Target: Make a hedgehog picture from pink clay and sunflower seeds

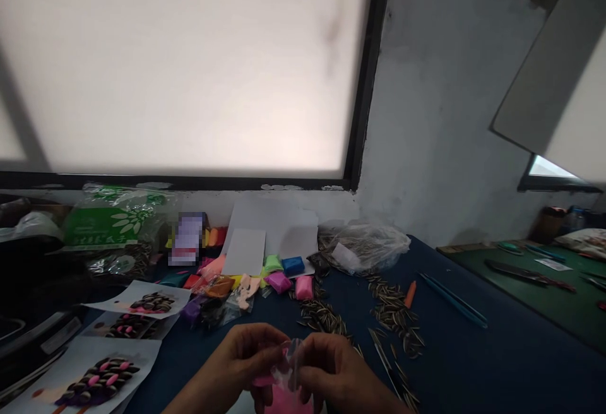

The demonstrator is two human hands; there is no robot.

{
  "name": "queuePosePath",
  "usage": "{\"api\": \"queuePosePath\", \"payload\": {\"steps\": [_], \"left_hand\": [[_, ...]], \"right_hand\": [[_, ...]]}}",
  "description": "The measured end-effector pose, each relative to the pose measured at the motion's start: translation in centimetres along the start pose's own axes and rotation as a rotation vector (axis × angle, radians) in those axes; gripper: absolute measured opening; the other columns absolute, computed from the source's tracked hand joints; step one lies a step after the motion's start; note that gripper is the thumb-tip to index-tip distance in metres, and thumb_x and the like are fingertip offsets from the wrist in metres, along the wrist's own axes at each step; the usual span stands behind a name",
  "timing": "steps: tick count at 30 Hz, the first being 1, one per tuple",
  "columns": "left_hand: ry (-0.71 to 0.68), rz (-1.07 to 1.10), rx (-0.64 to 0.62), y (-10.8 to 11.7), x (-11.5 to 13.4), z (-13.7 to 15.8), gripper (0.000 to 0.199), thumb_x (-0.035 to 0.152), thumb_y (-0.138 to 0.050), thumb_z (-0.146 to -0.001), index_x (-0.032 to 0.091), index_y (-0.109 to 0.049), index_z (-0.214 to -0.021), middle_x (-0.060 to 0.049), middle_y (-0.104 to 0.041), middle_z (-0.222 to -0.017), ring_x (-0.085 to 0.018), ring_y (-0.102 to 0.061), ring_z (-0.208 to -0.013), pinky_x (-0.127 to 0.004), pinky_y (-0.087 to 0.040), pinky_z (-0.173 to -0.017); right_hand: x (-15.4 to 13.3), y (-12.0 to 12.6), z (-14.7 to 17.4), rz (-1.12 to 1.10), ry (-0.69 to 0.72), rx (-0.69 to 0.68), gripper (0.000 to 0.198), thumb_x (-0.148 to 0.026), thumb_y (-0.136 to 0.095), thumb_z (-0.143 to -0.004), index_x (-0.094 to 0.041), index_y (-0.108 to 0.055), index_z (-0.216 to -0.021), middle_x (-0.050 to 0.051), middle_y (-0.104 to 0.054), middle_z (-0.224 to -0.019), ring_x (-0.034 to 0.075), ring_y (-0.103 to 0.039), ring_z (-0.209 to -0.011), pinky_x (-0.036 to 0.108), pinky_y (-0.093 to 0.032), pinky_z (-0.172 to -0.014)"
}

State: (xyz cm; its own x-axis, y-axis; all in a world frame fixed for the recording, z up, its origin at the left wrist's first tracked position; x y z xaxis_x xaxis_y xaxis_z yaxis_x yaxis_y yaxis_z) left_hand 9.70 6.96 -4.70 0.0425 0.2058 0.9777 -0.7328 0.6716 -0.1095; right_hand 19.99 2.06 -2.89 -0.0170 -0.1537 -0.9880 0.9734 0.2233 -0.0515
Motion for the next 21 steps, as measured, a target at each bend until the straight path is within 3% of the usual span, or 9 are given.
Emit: {"api": "queuePosePath", "payload": {"steps": [4,11,17,21], "left_hand": [[-0.004,0.022,0.005,0.0,-0.2,-0.1,0.07,0.077,-0.083,-0.055,0.016,-0.07,-0.086,0.004,-0.058,-0.048,-0.013,-0.057,-0.042,-0.022,-0.05,-0.042],[-0.05,0.038,-0.023,0.3,-1.2,-0.2,0.064,0.062,-0.09,-0.057,0.015,-0.072,-0.096,-0.003,-0.071,-0.061,-0.017,-0.065,-0.054,-0.026,-0.053,-0.051],[-0.093,0.08,-0.048,0.7,-0.8,0.2,0.062,0.034,-0.09,-0.064,0.018,-0.067,-0.119,-0.003,-0.075,-0.072,-0.022,-0.073,-0.066,-0.03,-0.055,-0.062],[-0.088,0.09,-0.049,1.1,-0.3,0.6,0.058,0.03,-0.089,-0.067,0.019,-0.066,-0.118,-0.003,-0.077,-0.081,-0.023,-0.075,-0.072,-0.029,-0.055,-0.065]], "right_hand": [[-0.5,0.2,0.1,0.02,0.006,0.014,0.017,-0.028,-0.062,-0.068,-0.016,-0.065,-0.078,-0.001,-0.065,-0.066,0.012,-0.056,-0.058,0.023,-0.041,-0.054],[-0.7,0.0,0.3,0.079,0.03,-0.01,0.016,-0.032,-0.065,-0.072,-0.017,-0.062,-0.075,0.0,-0.064,-0.067,0.013,-0.056,-0.06,0.026,-0.042,-0.058],[-2.5,2.7,0.8,0.272,0.154,0.246,0.015,-0.03,-0.058,-0.08,-0.021,-0.052,-0.07,-0.005,-0.051,-0.063,0.012,-0.045,-0.059,0.025,-0.035,-0.056],[-2.3,3.2,0.8,0.343,0.14,0.264,0.015,-0.029,-0.06,-0.08,-0.022,-0.049,-0.072,-0.006,-0.044,-0.064,0.012,-0.041,-0.061,0.026,-0.033,-0.056]]}}
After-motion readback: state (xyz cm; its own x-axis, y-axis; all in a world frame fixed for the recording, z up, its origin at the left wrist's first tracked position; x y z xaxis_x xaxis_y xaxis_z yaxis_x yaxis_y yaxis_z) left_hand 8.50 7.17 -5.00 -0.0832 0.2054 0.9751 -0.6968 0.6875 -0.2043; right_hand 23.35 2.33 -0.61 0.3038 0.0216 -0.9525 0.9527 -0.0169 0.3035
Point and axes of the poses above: each hand's wrist, its own z-axis away from the middle knuckle, its own y-axis out of the back of the hand, x = y × z, the point moved 9 cm from there along -z, towards the middle knuckle
